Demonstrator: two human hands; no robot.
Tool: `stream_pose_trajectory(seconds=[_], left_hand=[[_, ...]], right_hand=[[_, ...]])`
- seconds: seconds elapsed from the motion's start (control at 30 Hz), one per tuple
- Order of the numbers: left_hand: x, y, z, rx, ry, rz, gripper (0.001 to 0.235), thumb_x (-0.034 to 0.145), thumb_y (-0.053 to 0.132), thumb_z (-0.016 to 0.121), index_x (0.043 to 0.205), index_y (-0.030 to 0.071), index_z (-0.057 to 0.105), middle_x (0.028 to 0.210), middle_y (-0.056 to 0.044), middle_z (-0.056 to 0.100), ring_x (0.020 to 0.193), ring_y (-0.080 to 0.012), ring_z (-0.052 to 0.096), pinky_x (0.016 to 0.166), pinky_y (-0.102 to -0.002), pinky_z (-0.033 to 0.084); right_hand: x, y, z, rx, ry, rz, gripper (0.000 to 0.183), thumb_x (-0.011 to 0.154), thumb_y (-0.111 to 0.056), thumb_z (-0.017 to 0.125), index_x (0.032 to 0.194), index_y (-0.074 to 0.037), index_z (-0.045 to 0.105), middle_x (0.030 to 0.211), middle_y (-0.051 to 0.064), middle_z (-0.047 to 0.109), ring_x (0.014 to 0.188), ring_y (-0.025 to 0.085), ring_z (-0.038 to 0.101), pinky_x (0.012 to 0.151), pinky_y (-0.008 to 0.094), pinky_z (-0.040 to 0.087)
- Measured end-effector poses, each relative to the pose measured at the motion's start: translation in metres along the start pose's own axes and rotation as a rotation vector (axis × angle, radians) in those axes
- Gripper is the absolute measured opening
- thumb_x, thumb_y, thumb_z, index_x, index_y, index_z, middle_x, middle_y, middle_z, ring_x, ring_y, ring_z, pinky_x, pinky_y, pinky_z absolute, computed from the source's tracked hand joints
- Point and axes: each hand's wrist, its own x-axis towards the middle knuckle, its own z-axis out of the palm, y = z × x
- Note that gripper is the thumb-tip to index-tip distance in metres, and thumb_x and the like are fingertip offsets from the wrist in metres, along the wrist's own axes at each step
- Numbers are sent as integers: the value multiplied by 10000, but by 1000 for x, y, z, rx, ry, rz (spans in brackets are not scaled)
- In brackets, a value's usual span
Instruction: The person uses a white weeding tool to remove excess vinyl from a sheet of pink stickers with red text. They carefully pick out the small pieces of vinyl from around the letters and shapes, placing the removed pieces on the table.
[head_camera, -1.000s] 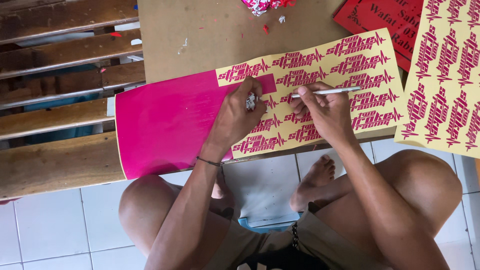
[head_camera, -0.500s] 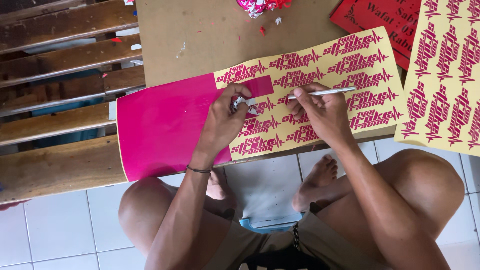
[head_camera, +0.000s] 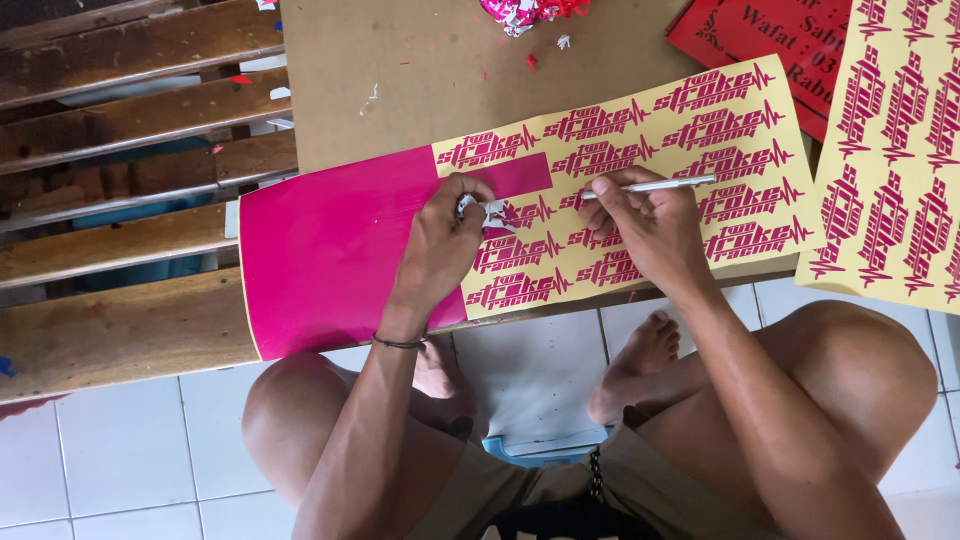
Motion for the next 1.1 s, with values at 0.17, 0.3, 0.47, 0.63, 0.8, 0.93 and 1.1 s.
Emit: stream_pose_trajectory(seconds=[0.17, 0.3, 0.47, 0.63, 0.8, 0.93, 1.1], left_hand=[[6, -5, 0, 7, -11, -130, 274, 910, 212, 422, 1004, 132, 666, 669, -90, 604, 648, -186, 575, 610, -318, 469], [4, -1, 1, 16, 13, -128, 296, 950, 320, 478, 1025, 105, 667, 644, -80, 585, 610, -178, 560, 562, -324, 447], [4, -9, 2, 4, 44, -84, 250, 820, 204, 729, 970, 84, 568, 784, -115, 654, 668, -195, 617, 598, -312, 487], [-1, -1, -3, -73, 77, -22, 229, 841, 41, 672, 1019, 39, 530, 792, -115, 659, 590, -164, 625, 551, -288, 507], [-6, 2, -7, 33, 160, 114, 208, 890, 51, 669, 1089, 31, 613, 763, -158, 667, 579, -200, 625, 520, -295, 512], [-6, -14, -9, 89, 163, 171, 152, 917, 83, 660, 1058, 30, 636, 757, -185, 652, 577, -224, 638, 495, -327, 485], [-11, -14, -18, 63, 143, 153, 138, 958, 116, 622, 1046, 10, 636, 743, -148, 646, 581, -193, 644, 501, -297, 511]], right_hand=[[-1, -4, 1, -38, 14, -2, 219, 1038, -142, 552, 1070, 56, 640, 842, 189, 689, 745, 212, 701, 646, 286, 604], [-1, 1, 2, -30, 18, -8, 236, 1038, -160, 557, 1071, 57, 644, 845, 186, 692, 743, 208, 699, 648, 283, 603], [-1, 2, 1, -39, 10, 2, 219, 1040, -138, 549, 1088, 55, 641, 860, 182, 692, 750, 204, 697, 654, 280, 599], [-1, 1, 1, -35, 9, 1, 222, 1042, -136, 544, 1093, 59, 636, 867, 185, 689, 752, 206, 693, 658, 280, 595], [-1, 4, 2, -60, 18, 4, 218, 1048, -129, 542, 1091, 61, 639, 869, 189, 688, 756, 215, 696, 654, 285, 593], [0, 4, 2, -55, 19, 1, 204, 1043, -122, 549, 1083, 56, 640, 865, 187, 689, 752, 208, 695, 648, 279, 594], [0, 2, 2, -62, 8, 11, 203, 1048, -107, 539, 1089, 66, 637, 865, 191, 685, 754, 217, 694, 651, 288, 595]])
